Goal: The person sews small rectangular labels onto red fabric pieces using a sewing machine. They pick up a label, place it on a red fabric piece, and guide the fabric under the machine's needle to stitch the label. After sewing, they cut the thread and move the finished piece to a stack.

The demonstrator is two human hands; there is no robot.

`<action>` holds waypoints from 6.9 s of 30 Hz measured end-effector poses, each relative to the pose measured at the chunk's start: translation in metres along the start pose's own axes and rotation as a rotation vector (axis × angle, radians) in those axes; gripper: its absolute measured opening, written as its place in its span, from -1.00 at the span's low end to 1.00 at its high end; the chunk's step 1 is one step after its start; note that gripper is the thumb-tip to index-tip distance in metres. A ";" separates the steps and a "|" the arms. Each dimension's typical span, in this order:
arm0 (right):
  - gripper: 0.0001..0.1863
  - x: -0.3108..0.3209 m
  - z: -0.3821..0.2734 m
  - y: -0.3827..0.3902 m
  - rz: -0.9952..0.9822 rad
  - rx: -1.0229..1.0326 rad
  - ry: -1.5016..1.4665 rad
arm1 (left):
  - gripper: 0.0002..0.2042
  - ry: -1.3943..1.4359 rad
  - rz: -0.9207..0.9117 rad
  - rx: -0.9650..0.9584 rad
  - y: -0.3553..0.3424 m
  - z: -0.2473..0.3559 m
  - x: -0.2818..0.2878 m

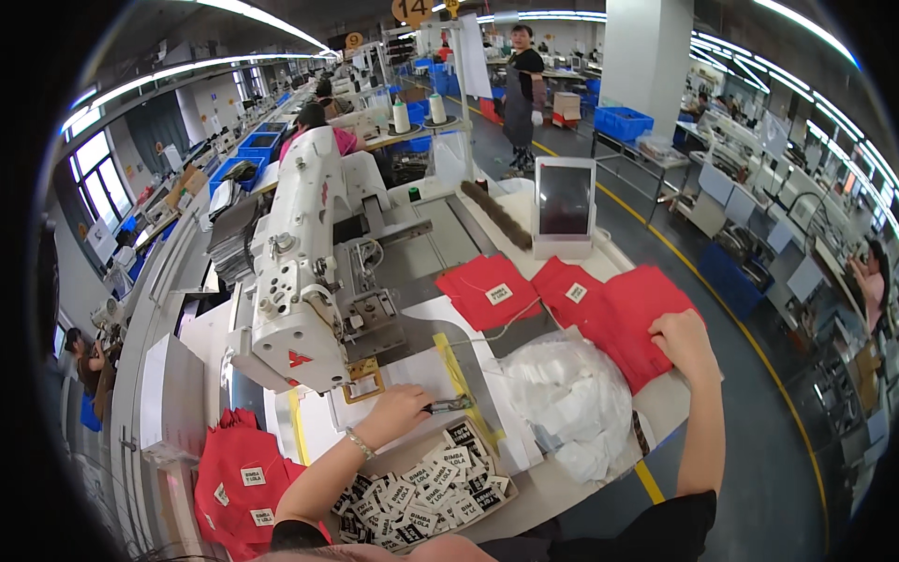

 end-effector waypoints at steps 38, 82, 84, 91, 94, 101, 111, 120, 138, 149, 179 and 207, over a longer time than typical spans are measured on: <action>-0.87 0.008 -0.031 0.007 0.301 -0.044 -0.059 | -0.71 -0.173 0.029 -0.029 0.030 0.029 0.027; -0.71 -0.056 -0.293 0.082 -1.237 0.402 -1.143 | -0.73 -0.266 0.660 -0.152 0.056 0.100 0.127; -0.67 -0.045 -0.295 0.082 -1.110 0.493 -1.030 | -0.74 -0.274 0.673 -0.128 0.059 0.097 0.128; -0.69 -0.052 -0.282 0.071 -1.039 0.438 -0.855 | -0.78 -0.214 0.668 -0.019 0.066 0.093 0.141; -0.73 -0.054 -0.278 0.067 -1.002 0.433 -0.869 | -0.79 -0.134 0.703 0.036 0.073 0.086 0.143; -0.79 -0.071 -0.262 0.059 -1.217 0.124 -0.989 | -0.76 0.359 0.755 0.291 0.086 0.073 0.146; -0.77 -0.080 -0.268 0.050 -1.048 0.241 -1.421 | -0.85 0.319 0.821 0.202 0.087 0.066 0.149; -0.64 -0.066 -0.268 0.051 -0.709 0.258 -0.938 | -0.89 0.392 0.618 0.275 0.079 0.053 0.122; -0.64 -0.126 -0.229 0.076 -0.248 0.459 -0.420 | -0.84 0.200 0.235 -0.104 0.063 0.016 0.025; -0.63 -0.132 -0.232 0.069 -0.262 0.456 -0.409 | -0.87 0.001 0.193 -0.237 0.057 0.005 0.017; -0.55 -0.124 -0.243 0.070 -0.454 0.378 -0.424 | -0.84 0.315 0.119 -0.120 0.071 -0.002 0.031; -0.61 -0.125 -0.245 0.058 -0.174 0.399 -0.400 | -0.87 0.039 0.179 -0.311 0.081 -0.008 -0.001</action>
Point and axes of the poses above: each hand's wrist, its own y-axis away from the middle knuckle, its own x-axis out of the back of the hand, z = x × y, the point moved 4 cm from there along -y, towards the middle knuckle, and after that the axes turned 14 degrees about -x, right-handed, at the moved point
